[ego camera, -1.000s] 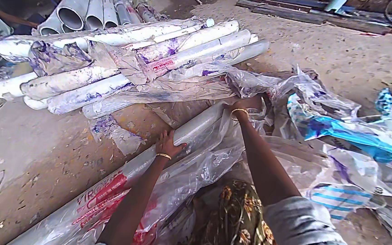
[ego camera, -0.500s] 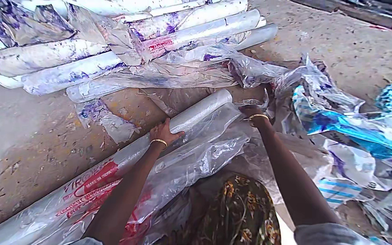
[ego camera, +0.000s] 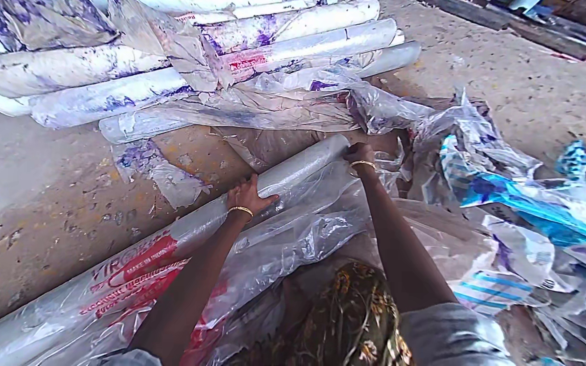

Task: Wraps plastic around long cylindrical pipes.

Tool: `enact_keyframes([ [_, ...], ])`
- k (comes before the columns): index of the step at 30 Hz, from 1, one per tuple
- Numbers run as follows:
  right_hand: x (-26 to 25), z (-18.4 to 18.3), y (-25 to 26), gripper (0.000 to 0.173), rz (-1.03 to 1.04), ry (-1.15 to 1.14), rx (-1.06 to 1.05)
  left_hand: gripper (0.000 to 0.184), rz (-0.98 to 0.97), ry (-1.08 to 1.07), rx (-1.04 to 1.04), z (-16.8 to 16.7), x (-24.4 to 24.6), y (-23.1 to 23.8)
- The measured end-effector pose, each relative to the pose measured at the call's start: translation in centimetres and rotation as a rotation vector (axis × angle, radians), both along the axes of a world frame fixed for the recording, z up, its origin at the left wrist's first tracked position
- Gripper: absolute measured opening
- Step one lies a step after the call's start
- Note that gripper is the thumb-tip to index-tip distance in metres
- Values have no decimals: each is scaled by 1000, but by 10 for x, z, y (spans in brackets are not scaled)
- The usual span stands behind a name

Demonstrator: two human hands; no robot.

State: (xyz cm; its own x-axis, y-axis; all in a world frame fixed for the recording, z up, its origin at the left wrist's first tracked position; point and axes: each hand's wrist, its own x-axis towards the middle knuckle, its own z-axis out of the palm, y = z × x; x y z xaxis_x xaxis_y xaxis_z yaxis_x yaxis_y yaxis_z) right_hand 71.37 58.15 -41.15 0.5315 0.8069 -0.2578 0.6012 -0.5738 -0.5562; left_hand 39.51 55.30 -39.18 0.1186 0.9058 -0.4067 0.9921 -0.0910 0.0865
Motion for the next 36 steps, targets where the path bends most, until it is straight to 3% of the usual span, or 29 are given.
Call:
enact_keyframes([
  [5, -2, -1, -6, 24, -98, 97, 42, 100, -4, 8, 15, -4, -1, 1],
  [11, -8, -3, -3, 24, -276, 412, 165, 100, -5, -5, 38, -5, 1, -2],
  [16, -44, 15, -8, 38, -90, 296, 192, 99, -1, -19, 47, -5, 0, -5],
  [21, -36, 26, -20, 36, -32, 273, 110, 101, -3, -19, 64, -10, -1, -8],
  [25, -48, 37, -32, 31, -78, -106, 25, 101, -21, -29, 66, -10, 1, -10],
  [28, -63, 30, -40, 25, -32, -422, 195, 102, -31, -41, 69, -10, -2, -10],
  [33, -74, 31, -32, 67, -119, -81, 247, 102, -38, -79, 62, -13, -3, -10],
  [34, -77, 28, -28, 69, -147, -36, 178, 101, -40, -88, 59, -12, -3, -10],
  [36, -84, 21, -22, 51, -186, -33, 110, 101, -42, -95, 58, -12, -5, -10],
])
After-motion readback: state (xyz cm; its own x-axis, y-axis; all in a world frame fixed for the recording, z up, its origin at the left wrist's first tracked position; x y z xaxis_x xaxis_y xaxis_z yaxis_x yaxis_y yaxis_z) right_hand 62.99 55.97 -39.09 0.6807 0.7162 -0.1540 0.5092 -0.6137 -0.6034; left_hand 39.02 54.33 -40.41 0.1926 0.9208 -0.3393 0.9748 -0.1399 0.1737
